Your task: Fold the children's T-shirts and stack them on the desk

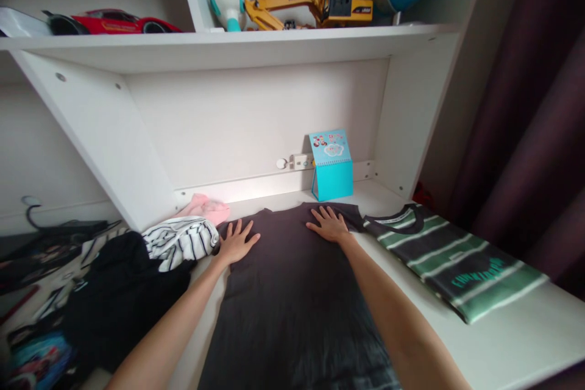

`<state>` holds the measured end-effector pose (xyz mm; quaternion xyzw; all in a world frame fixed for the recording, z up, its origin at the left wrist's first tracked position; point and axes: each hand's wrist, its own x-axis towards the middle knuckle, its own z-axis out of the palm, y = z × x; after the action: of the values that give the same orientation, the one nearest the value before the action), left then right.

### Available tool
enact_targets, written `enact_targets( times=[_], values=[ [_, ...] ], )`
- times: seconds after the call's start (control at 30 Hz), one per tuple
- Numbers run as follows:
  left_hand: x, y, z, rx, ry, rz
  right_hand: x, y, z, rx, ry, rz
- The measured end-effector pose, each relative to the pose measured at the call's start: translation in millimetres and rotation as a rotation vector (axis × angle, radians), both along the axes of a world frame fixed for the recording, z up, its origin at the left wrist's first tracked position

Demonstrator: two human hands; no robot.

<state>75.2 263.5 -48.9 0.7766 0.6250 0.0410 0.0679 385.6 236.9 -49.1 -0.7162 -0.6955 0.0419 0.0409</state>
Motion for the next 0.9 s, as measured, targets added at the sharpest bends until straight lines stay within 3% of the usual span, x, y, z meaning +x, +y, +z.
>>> enact_targets(
  times=[0.13, 0.23, 0.3, 0.33, 0.4, 0.43, 0.53, 0.63, 0.77, 0.9],
  values=[
    [2.6, 2.7, -1.1, -0.016, 0.002, 0.004, -16.3, -13.6, 19.9, 0.028, -0.025, -0.006],
    [-0.5, 12.0, 6.9, -0.101, 0.023, -0.031, -55.7, -61.8, 34.7, 0.075, -0.056, 0.065],
    [-5.4, 23.4, 17.1, -0.177, 0.045, -0.076, -95.1, -109.5, 34.4, 0.100, -0.041, 0.254],
    [-8.6, 29.7, 22.8, -0.198, 0.052, -0.093, -117.2, -134.5, 29.3, 0.146, 0.028, 0.455],
    [-16.3, 40.9, 32.6, -0.186, 0.057, -0.092, -161.4, -179.0, 9.6, 0.266, 0.152, 0.791],
    [-20.8, 44.8, 36.0, -0.161, 0.056, -0.076, -181.3, -196.2, -3.7, 0.359, 0.167, 0.851],
    [-36.8, 46.7, 39.8, -0.085, 0.048, -0.035, -221.6, -225.0, -44.9, 0.539, 0.149, 0.770],
    [-53.7, 39.9, 40.0, -0.014, 0.019, -0.034, -229.8, -231.9, -72.3, 0.737, 0.155, 0.633],
    [-65.8, 34.6, 46.8, -0.007, -0.036, -0.037, -222.4, -235.0, -84.1, 0.962, 0.219, 0.531],
    [-65.7, 36.1, 64.3, -0.067, -0.116, -0.064, -230.7, -238.4, -83.0, 0.898, 0.346, 0.379]
  ],
)
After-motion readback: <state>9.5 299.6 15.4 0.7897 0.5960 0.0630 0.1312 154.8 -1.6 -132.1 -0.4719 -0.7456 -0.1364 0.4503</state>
